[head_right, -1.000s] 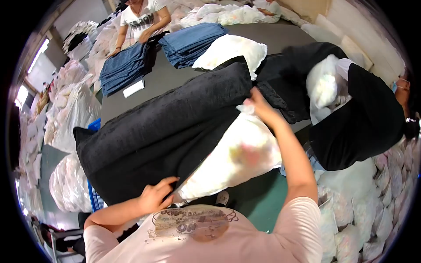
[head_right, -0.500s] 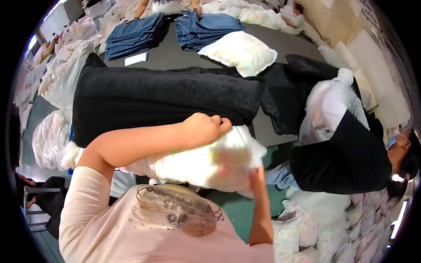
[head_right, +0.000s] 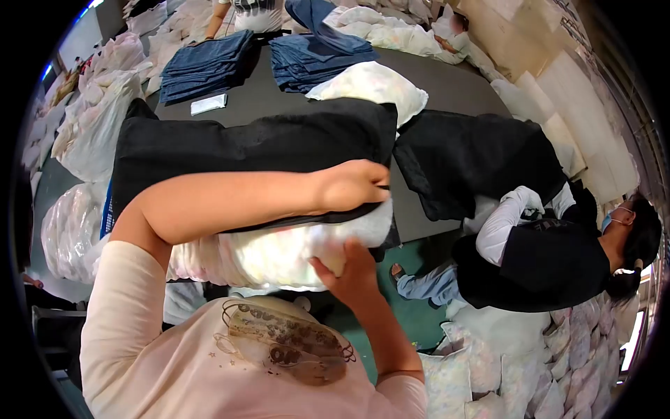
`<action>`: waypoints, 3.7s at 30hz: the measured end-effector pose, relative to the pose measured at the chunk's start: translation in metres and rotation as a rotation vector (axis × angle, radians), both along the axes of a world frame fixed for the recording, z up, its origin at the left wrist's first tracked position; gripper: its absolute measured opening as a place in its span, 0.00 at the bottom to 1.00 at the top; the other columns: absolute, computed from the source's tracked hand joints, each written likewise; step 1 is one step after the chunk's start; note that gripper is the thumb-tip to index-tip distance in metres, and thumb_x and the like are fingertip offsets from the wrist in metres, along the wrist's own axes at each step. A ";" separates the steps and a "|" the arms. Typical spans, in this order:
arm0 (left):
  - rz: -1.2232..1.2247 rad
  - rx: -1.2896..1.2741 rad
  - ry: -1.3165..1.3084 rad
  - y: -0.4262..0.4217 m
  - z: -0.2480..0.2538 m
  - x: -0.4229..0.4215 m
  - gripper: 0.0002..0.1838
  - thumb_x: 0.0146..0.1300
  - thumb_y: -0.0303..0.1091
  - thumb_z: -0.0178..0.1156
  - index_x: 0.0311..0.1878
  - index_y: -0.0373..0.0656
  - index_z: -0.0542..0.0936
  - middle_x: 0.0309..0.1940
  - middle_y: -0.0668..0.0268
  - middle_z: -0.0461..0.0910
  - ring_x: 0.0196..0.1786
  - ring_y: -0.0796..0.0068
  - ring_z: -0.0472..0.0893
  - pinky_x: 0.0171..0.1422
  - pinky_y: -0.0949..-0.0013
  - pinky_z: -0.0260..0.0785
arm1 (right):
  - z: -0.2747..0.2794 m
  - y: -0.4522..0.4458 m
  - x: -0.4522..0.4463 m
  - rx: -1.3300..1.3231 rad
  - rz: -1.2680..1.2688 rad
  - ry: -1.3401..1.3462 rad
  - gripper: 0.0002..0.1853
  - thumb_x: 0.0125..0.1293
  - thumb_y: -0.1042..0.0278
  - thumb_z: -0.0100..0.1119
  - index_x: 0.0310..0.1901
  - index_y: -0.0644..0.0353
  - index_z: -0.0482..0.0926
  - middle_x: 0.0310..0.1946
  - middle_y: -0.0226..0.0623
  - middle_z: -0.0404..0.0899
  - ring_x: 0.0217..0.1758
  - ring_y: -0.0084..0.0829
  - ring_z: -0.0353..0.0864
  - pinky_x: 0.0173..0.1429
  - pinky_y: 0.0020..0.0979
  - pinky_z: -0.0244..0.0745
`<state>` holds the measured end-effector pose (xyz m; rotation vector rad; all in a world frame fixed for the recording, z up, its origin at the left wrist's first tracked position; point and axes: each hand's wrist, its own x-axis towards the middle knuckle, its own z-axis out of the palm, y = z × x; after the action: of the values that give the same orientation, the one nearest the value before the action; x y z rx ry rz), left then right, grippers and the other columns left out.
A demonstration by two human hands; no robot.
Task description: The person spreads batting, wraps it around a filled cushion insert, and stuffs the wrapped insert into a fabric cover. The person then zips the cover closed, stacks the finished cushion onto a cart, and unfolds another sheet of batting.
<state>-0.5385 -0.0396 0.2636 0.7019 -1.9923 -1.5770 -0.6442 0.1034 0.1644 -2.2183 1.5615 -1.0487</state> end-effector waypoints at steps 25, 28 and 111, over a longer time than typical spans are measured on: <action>1.071 -0.759 -1.152 0.120 -0.121 0.387 0.45 0.60 0.52 0.62 0.78 0.45 0.61 0.81 0.50 0.48 0.83 0.46 0.45 0.79 0.33 0.31 | -0.139 -0.138 -0.056 0.548 -0.370 -1.440 0.26 0.68 0.56 0.59 0.62 0.63 0.72 0.62 0.45 0.75 0.59 0.43 0.78 0.57 0.42 0.79; 1.129 -0.780 -1.032 0.075 -0.134 0.387 0.40 0.65 0.52 0.58 0.78 0.48 0.62 0.81 0.54 0.50 0.83 0.51 0.47 0.79 0.32 0.30 | -0.146 -0.163 -0.050 0.562 -0.368 -1.452 0.26 0.69 0.55 0.57 0.63 0.62 0.71 0.62 0.45 0.75 0.59 0.43 0.78 0.57 0.42 0.79; 0.259 -0.705 -0.781 0.159 -0.208 0.286 0.30 0.58 0.33 0.66 0.66 0.41 0.74 0.60 0.55 0.74 0.57 0.51 0.76 0.60 0.54 0.69 | -0.107 -0.052 0.126 1.262 0.498 -1.729 0.13 0.72 0.61 0.52 0.51 0.56 0.79 0.60 0.36 0.77 0.66 0.36 0.73 0.73 0.52 0.63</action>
<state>-0.2530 0.1193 0.0555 1.3084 -2.6084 -0.3663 -0.5177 0.0512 0.0577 -0.2940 0.3976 -0.8267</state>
